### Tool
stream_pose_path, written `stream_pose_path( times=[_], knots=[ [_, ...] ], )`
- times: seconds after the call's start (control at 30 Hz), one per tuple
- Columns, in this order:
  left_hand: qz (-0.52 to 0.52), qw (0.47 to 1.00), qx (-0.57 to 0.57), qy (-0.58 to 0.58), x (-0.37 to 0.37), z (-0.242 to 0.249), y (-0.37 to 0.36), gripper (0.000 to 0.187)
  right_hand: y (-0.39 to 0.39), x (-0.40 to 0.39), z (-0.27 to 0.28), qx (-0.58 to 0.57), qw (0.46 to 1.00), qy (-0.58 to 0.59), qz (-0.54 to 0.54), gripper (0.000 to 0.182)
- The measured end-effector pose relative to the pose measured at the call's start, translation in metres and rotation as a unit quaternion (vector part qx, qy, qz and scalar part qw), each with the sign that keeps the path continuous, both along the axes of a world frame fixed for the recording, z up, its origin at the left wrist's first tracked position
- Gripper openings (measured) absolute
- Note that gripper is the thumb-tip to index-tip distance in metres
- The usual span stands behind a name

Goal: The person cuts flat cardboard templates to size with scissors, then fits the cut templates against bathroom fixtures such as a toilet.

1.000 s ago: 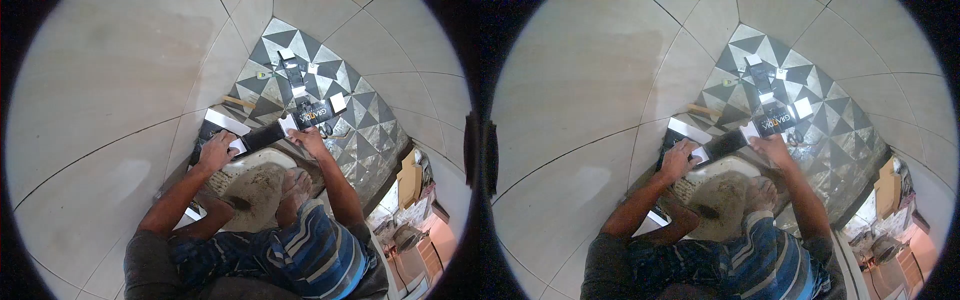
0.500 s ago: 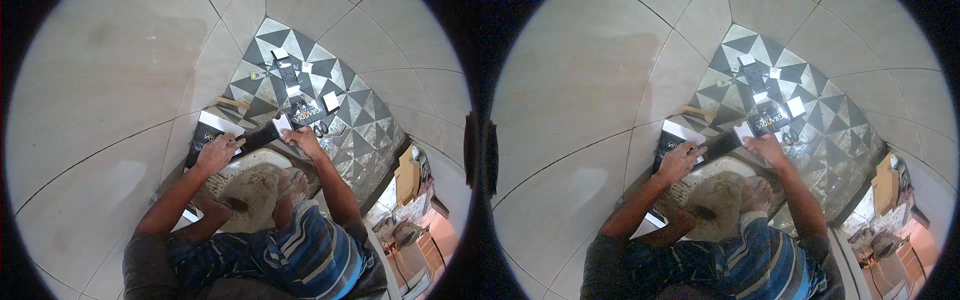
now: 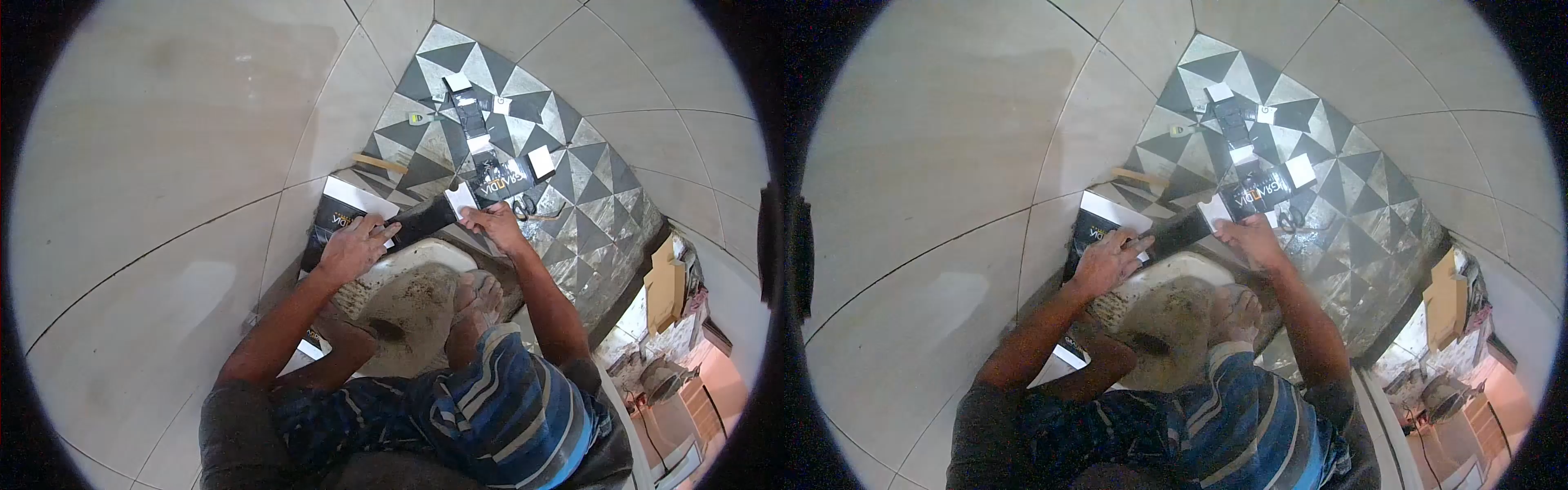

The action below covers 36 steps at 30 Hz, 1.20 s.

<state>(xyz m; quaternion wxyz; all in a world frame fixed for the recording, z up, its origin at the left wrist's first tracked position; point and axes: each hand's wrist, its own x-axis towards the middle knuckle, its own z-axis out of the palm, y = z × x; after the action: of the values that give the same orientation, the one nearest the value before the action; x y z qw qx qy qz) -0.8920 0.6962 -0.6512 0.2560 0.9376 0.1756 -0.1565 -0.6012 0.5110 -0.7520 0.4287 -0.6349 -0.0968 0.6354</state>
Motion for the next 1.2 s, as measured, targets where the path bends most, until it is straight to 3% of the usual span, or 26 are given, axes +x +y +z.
stream_pose_path(
  times=[0.13, 0.27, 0.73, 1.2],
  knots=[
    [-0.005, 0.999, -0.001, -0.034, -0.002, -0.008, 0.001, 0.063, 0.001, -0.001, 0.004, 0.009, 1.000, -0.006, -0.003, 0.027],
    [-0.013, 1.000, 0.007, 0.009, -0.001, -0.005, 0.002, 0.059, 0.000, 0.000, 0.003, 0.004, 1.000, -0.011, -0.002, 0.027],
    [-0.004, 0.999, -0.004, -0.033, -0.001, -0.007, 0.007, 0.053, 0.001, -0.004, 0.002, 0.023, 0.999, -0.033, -0.017, 0.027],
    [-0.005, 1.000, -0.006, -0.027, -0.002, -0.006, 0.013, 0.058, 0.001, -0.009, 0.014, 0.038, 0.998, -0.036, -0.039, 0.023]
  ],
)
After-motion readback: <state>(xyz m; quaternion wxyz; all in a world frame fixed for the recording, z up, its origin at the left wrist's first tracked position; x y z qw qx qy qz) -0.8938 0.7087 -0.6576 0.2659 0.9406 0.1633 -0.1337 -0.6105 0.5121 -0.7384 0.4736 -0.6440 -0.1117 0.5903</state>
